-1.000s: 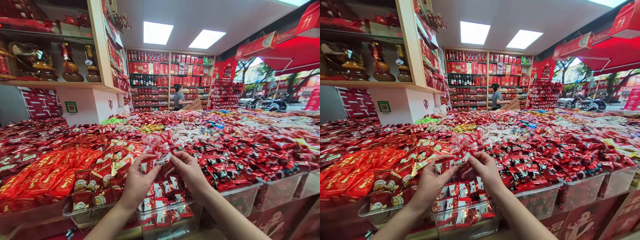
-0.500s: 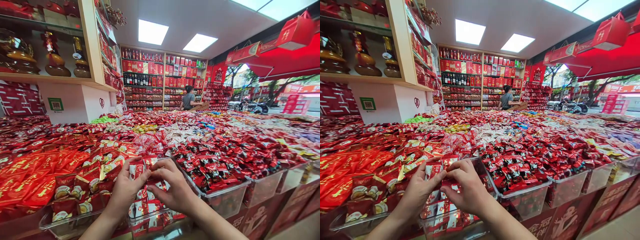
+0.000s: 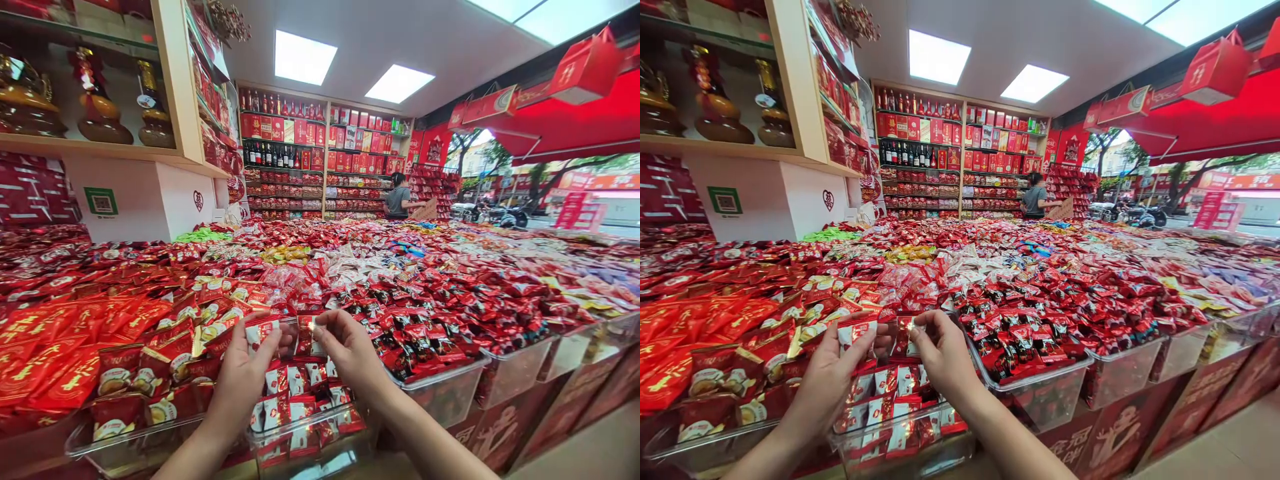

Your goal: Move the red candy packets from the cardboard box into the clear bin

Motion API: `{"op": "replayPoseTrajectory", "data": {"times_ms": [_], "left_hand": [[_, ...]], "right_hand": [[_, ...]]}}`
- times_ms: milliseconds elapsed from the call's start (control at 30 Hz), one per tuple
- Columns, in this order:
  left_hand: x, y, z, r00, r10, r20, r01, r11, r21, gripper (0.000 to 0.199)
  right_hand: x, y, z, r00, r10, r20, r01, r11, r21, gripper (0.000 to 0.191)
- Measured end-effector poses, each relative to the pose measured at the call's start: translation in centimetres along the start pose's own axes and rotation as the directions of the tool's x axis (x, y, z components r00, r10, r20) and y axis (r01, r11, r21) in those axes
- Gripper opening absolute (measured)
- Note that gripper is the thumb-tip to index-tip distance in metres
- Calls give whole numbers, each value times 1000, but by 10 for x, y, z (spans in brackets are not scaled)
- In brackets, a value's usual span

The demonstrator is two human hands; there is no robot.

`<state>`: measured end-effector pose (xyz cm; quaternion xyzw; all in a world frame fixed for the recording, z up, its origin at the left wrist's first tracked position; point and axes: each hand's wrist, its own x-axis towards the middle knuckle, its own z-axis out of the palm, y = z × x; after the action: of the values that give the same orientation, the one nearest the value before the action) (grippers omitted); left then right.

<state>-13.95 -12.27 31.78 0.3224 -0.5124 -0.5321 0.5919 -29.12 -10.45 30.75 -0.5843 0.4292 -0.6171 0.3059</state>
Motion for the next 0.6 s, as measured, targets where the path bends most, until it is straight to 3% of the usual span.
{"op": "replayPoseTrajectory", "data": {"times_ms": [133, 300, 367, 467, 533, 600], "left_hand": [[-5, 3, -1, 998, 42, -55, -48, 992, -117, 41], [-13, 7, -2, 981, 171, -93, -188, 959, -211, 40], [-13, 5, -2, 977, 191, -98, -208, 951, -227, 39], [-12, 4, -1, 977, 186, -101, -207, 941, -268, 41], [-13, 4, 0, 976, 194, -98, -214, 934, -286, 41], [-14, 4, 1, 977, 199, -80, -214, 933, -290, 40]], "right_hand": [[10, 1, 0, 996, 92, 5, -92, 996, 14, 25], [47, -6, 2, 943, 318, 93, -279, 913, -297, 24], [60, -2, 8, 892, 425, 153, -350, 865, -360, 23], [67, 12, 25, 749, 604, 272, -429, 755, -496, 19], [67, 23, 37, 659, 674, 334, -430, 702, -568, 19], [66, 35, 47, 608, 694, 386, -398, 687, -609, 16]]}}
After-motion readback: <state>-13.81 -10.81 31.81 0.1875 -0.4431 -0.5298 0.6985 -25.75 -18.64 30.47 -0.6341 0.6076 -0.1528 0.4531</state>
